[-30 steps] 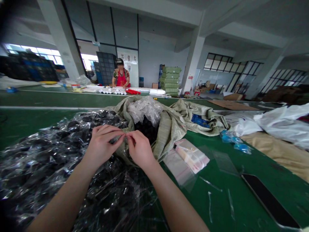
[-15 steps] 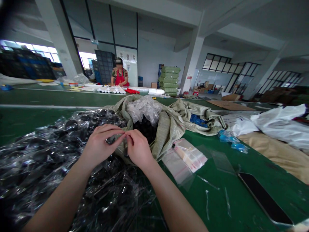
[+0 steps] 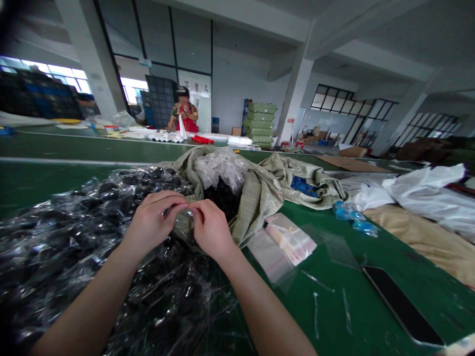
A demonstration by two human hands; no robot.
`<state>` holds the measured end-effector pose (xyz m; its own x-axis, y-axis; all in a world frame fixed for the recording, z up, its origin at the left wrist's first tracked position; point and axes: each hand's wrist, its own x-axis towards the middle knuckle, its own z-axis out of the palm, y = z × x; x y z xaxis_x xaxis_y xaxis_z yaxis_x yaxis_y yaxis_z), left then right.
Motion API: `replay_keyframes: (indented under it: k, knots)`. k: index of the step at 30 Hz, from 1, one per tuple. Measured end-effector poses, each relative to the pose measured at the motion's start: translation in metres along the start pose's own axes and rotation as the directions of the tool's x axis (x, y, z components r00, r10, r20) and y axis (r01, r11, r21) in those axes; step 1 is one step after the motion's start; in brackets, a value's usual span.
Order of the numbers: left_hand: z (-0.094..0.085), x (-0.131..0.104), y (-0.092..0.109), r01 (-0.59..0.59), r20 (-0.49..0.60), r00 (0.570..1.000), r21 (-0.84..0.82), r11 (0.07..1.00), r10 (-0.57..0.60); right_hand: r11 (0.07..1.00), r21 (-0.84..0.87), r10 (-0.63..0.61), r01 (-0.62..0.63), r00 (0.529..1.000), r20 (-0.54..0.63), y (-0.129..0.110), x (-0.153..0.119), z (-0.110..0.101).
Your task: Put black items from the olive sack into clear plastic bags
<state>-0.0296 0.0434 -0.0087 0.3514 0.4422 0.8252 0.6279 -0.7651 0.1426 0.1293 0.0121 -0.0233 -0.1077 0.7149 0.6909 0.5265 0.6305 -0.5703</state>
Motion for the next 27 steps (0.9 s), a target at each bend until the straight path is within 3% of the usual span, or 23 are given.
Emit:
replay_keyframes:
  k: [4, 12, 16, 18, 19, 21, 23, 25, 27]
  knots:
    - [0.001, 0.000, 0.000, 0.066, 0.033, 0.997, -0.038, 0.997, -0.065, 1.000, 0.010, -0.006, 0.006, 1.000, 0.008, -0.001, 0.000, 0.000]
    - [0.005, 0.002, 0.002, 0.136, -0.010, 0.990, -0.166, 0.977, -0.139, 1.000, 0.006, 0.005, -0.005, 1.000, 0.006, -0.001, -0.001, -0.001]
    - [0.008, 0.001, -0.003, 0.276, -0.086, 0.946, -0.297, 0.914, -0.313, 1.000, 0.011, 0.029, -0.029, 0.999, -0.014, 0.001, 0.000, -0.003]
    - [0.005, 0.002, -0.009, 0.354, -0.118, 0.874, -0.510, 0.784, -0.472, 0.997, 0.033, 0.070, -0.068, 0.996, -0.063, 0.002, 0.000, -0.006]
    - [0.002, 0.004, -0.012, 0.364, -0.108, 0.826, -0.647, 0.670, -0.553, 0.994, 0.055, 0.098, -0.093, 0.990, -0.099, 0.003, 0.001, -0.008]
    - [-0.008, 0.006, -0.019, 0.320, -0.044, 0.738, -0.855, 0.408, -0.673, 0.984, 0.111, 0.158, -0.139, 0.969, -0.189, 0.006, 0.002, -0.014]
    - [-0.018, 0.008, -0.029, 0.248, -0.003, 0.674, -0.941, 0.231, -0.738, 0.976, 0.144, 0.201, -0.166, 0.937, -0.285, 0.010, 0.004, -0.022]
    - [-0.025, 0.006, -0.039, 0.229, 0.032, 0.650, -0.961, 0.156, -0.760, 0.975, 0.132, 0.213, -0.176, 0.907, -0.364, 0.013, 0.006, -0.031]
    - [-0.023, 0.003, -0.048, 0.312, 0.089, 0.646, -0.938, 0.155, -0.758, 0.977, 0.113, 0.211, -0.180, 0.883, -0.419, 0.015, 0.008, -0.039]
